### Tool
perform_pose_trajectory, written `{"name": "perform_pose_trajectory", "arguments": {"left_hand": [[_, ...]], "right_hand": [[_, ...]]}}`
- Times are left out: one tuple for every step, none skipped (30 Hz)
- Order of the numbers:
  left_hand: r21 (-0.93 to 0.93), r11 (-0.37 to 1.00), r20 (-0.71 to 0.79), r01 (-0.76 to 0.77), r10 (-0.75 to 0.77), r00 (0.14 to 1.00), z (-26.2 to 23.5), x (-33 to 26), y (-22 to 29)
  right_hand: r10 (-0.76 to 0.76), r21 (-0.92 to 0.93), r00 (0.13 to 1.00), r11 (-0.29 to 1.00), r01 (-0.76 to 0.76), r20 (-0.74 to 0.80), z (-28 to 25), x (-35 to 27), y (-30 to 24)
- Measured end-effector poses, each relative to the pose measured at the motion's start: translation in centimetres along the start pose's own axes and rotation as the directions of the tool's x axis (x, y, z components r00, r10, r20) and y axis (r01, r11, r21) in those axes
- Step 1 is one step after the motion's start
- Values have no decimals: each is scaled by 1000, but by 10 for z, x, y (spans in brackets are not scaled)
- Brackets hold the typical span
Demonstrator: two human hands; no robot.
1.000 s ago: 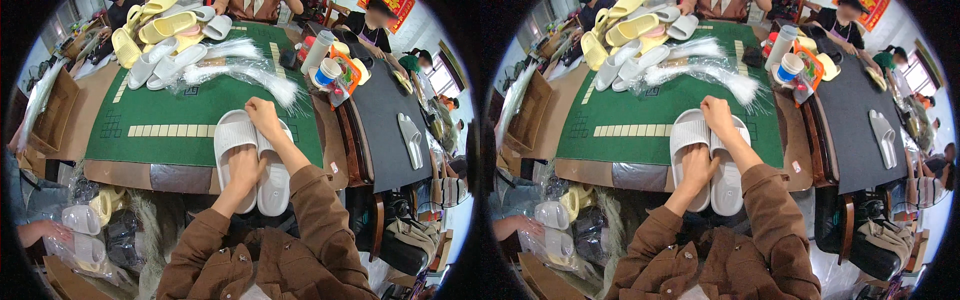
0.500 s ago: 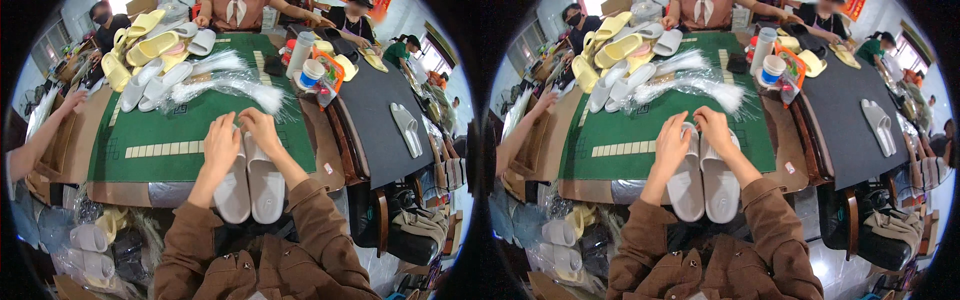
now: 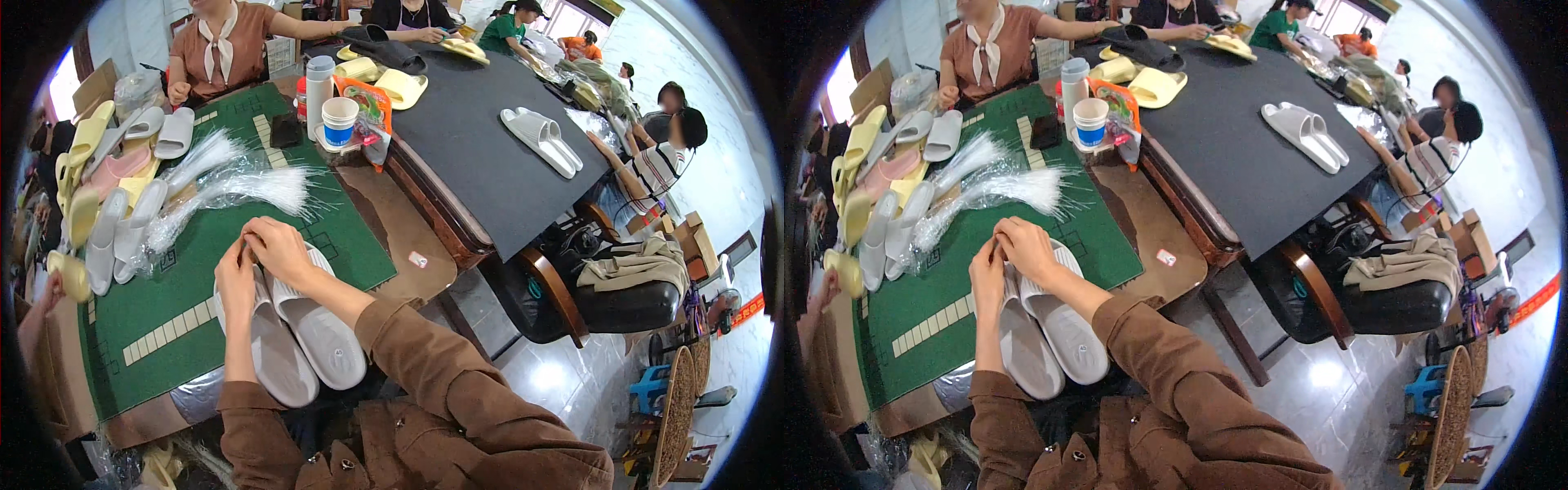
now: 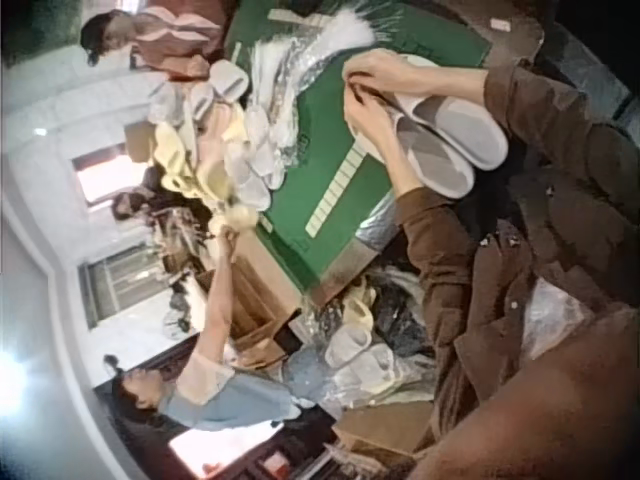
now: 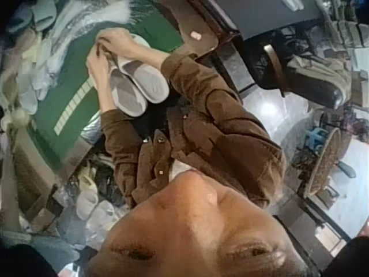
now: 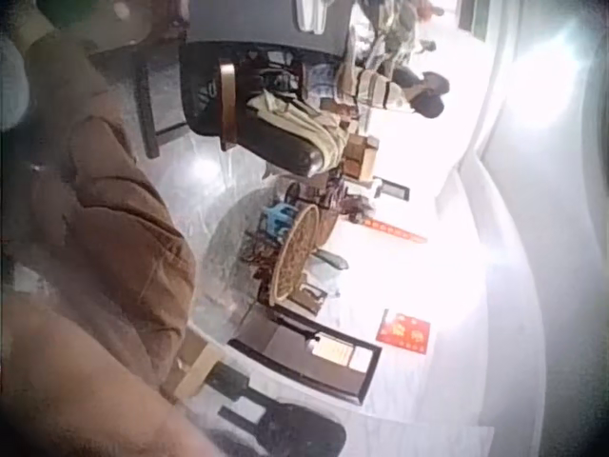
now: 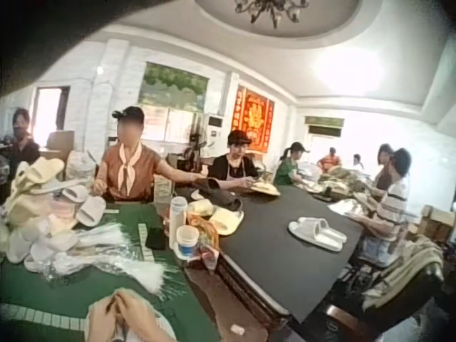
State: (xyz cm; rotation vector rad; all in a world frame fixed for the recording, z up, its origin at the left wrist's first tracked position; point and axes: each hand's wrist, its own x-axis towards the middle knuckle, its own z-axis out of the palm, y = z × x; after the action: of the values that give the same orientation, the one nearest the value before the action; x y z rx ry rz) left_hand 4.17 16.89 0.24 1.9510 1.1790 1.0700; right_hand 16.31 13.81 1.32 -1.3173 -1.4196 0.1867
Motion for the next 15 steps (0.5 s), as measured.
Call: {"name": "perform_pose_trajectory", "arguments": {"left_hand": [[40,999,7,-36,36,999,1,0,-2],[79,994,15,-73,72,997,3,0,-5],[100,988,19,-116,114,993,7,0,-3],[102,988,24,-114,112,993,10,0,-1],[103,988,32,-113,111,993,16,-2,2],[113,989,34,-100,97,995,15,-5,2],[99,993,39,-71,67,997,12,-4,0],[130,989,28,-77,74,997,-1,-8,-4],[136,986,36,-94,90,995,-2,-9,-4],[145,983,44,-110,105,994,-4,-10,-6],[145,984,93,-103,90,992,0,-7,-3],[168,979,110,-117,100,989,-5,-7,-3],[169,976,134,-140,118,984,-2,-7,3],[200,969,144,-145,118,983,-9,-9,2],[229,955,175,-190,152,973,-5,-9,5]], "right_hand": [[6,0,1000,1000,-6,-25,-1,1,-2],[6,3,997,1000,-6,-75,-4,4,-2],[5,-1,992,1000,-5,-127,-11,9,-4],[5,-7,984,1000,-6,-181,-20,15,-4],[-8,48,984,999,16,-177,-31,23,6],[189,410,970,905,-113,-150,-41,31,-3],[360,711,931,670,-216,-57,-55,39,-9],[451,848,890,447,-284,60,-73,49,-25],[481,873,871,378,-309,100,-110,58,-31],[509,877,859,385,-288,59,-145,64,-30],[493,894,867,417,-164,-72,-187,68,-15],[480,853,854,515,-89,-201,-221,68,-6],[355,716,879,698,-22,-320,-271,62,13],[368,455,767,883,-113,-526,-293,60,14],[316,242,695,948,-206,-646,-334,52,30]]}}
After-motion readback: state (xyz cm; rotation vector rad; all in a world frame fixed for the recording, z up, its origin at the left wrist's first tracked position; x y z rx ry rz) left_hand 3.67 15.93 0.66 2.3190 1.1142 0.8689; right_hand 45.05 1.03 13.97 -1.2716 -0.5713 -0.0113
